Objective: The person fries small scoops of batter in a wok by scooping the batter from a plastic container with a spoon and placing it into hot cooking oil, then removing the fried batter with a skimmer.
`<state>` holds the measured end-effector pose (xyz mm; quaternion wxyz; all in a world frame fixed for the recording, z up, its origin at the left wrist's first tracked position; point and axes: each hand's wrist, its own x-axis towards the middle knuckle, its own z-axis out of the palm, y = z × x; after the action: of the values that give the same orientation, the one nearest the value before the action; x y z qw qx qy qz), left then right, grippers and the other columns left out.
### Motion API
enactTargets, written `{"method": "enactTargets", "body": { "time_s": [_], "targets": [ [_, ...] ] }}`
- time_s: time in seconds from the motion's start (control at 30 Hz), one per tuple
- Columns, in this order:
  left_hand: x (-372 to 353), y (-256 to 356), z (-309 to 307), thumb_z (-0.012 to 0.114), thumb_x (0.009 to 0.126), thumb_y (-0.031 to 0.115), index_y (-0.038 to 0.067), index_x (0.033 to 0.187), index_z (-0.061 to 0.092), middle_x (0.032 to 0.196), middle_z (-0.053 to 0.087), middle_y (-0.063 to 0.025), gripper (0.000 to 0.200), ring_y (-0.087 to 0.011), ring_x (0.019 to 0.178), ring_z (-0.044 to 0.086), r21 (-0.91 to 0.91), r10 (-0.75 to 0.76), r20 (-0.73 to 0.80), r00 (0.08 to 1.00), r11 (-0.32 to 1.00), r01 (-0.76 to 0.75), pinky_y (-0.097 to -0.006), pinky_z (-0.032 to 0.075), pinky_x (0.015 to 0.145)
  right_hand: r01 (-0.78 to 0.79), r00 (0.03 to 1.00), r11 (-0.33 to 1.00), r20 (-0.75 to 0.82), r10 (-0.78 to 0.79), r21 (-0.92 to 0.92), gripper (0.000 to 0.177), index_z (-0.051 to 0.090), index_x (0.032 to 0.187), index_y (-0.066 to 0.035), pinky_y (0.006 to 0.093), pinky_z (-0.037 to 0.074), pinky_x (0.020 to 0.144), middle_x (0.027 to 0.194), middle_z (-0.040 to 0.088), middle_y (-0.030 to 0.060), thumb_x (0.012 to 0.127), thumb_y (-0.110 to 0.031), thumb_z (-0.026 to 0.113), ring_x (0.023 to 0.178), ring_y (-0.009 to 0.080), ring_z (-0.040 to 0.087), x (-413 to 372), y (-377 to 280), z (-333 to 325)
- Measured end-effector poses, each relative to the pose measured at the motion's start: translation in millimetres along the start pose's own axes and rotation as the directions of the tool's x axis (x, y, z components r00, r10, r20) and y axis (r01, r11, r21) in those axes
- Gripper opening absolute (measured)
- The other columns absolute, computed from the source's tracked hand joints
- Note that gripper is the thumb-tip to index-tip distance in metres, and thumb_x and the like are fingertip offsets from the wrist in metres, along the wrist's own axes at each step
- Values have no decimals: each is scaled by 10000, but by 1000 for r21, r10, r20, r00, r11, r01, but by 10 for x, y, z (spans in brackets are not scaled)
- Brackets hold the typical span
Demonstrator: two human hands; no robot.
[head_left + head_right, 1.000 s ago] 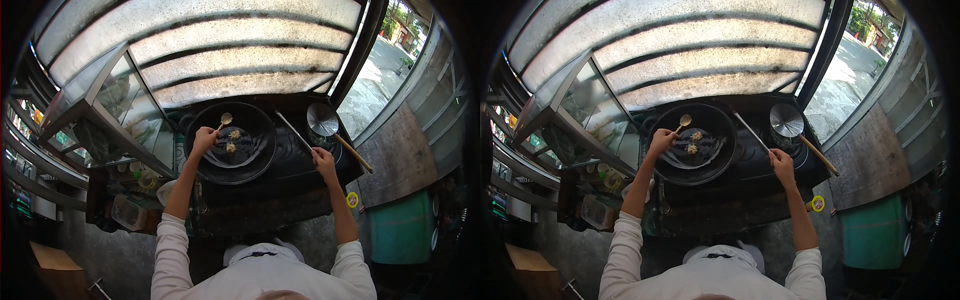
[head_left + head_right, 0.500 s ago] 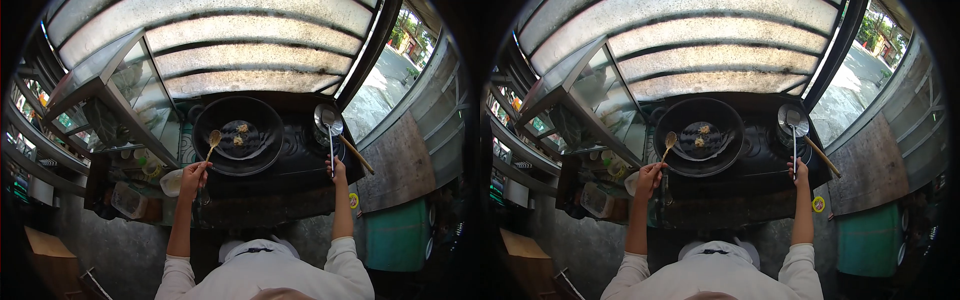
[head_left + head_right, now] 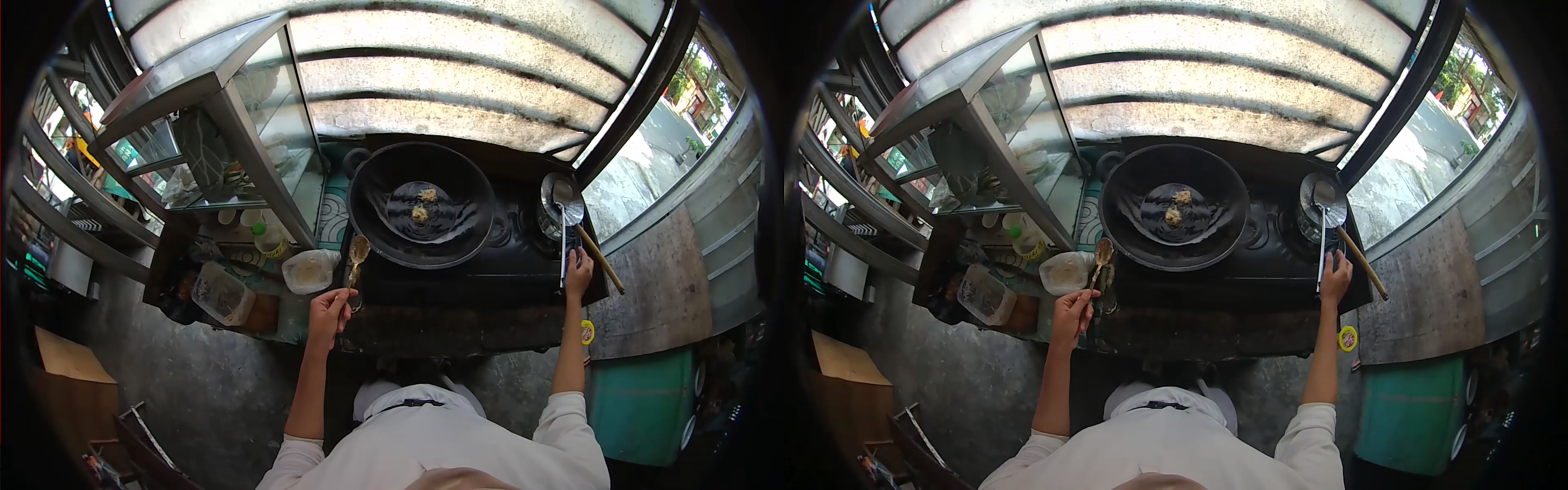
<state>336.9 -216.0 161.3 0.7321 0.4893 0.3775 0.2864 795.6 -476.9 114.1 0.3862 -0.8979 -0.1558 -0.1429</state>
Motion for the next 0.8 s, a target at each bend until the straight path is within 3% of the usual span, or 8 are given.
{"method": "enactTargets", "body": {
  "time_s": [0.03, 0.07, 0.17, 0.2, 0.3, 0.4, 0.6, 0.8],
  "targets": [
    [-26, 10, -17, 512, 902, 194, -14, 910, 630, 515, 508, 14, 239, -11, 331, 344, 5, 12, -12, 1000, 1000, -12, -169, 233, 307, 305, 927, 916, -138, -348, -260, 304, 558, 1094, -111, 361, 431, 723, 955, 555, 78, 851, -292, 538, 959, 232, 520, -150, -213, -29],
    [-53, 9, -37, 513, 902, 195, -13, 908, 630, 515, 508, 14, 240, -11, 331, 344, 10, 21, -21, 1000, 1000, -21, -169, 234, 307, 396, 896, 893, -122, -426, -213, 180, 610, 964, -95, 332, 432, 695, 866, 555, 88, 831, -202, 552, 861, 230, 553, -436, -703, -150],
    [-102, -34, -104, 515, 901, 199, -15, 902, 629, 514, 507, 13, 242, -12, 332, 345, -38, 11, -54, 998, 999, -13, -168, 232, 309, 193, 885, 935, 359, -297, 298, 168, 613, 846, -22, 289, 436, 583, 700, 571, 108, 829, -182, 565, 621, 192, 576, -1377, -1011, 210],
    [-116, -45, -121, 516, 900, 193, -15, 910, 627, 516, 507, 13, 236, -13, 330, 349, -45, 3, -50, 999, 999, -5, -165, 238, 310, -51, 803, 934, 570, -173, 354, 200, 607, 841, 3, 294, 440, 569, 702, 584, 104, 833, -193, 564, 623, 156, 576, -1742, -850, 509],
    [-166, -67, -160, 518, 899, 182, -16, 927, 623, 521, 506, 12, 226, -15, 327, 356, -55, -18, -31, 999, 998, 17, -159, 248, 311, -724, 171, 688, 955, 242, -45, 399, 606, 970, -61, 272, 379, 505, 727, 567, 30, 829, -429, 548, 551, 118, 503, -2378, -912, 931],
    [-222, -82, -239, 518, 899, 183, -14, 925, 623, 521, 505, 11, 224, -15, 332, 359, -47, -32, -14, 999, 998, 31, -159, 246, 311, -955, -126, 249, 980, 156, -162, 456, 582, 1008, -92, 258, 341, 498, 719, 528, 1, 812, -503, 538, 556, 120, 464, -2647, -936, 1250],
    [-253, -151, -381, 521, 896, 182, -12, 923, 624, 517, 502, 8, 221, -17, 339, 362, -54, -52, -25, 998, 997, 50, -161, 243, 309, -992, -118, -51, 986, 115, -112, 329, 575, 926, -106, 264, 335, 501, 678, 477, -8, 815, -416, 575, 581, 135, 440, -2750, -959, 1626],
    [-248, -156, -397, 517, 899, 185, -14, 918, 626, 518, 505, 6, 227, -17, 337, 358, -61, -57, -36, 998, 997, 54, -166, 242, 311, -992, -70, -109, 989, 133, -56, 253, 572, 897, -112, 259, 314, 491, 650, 462, -15, 820, -354, 572, 563, 122, 424, -2779, -934, 1715]
  ]
}}
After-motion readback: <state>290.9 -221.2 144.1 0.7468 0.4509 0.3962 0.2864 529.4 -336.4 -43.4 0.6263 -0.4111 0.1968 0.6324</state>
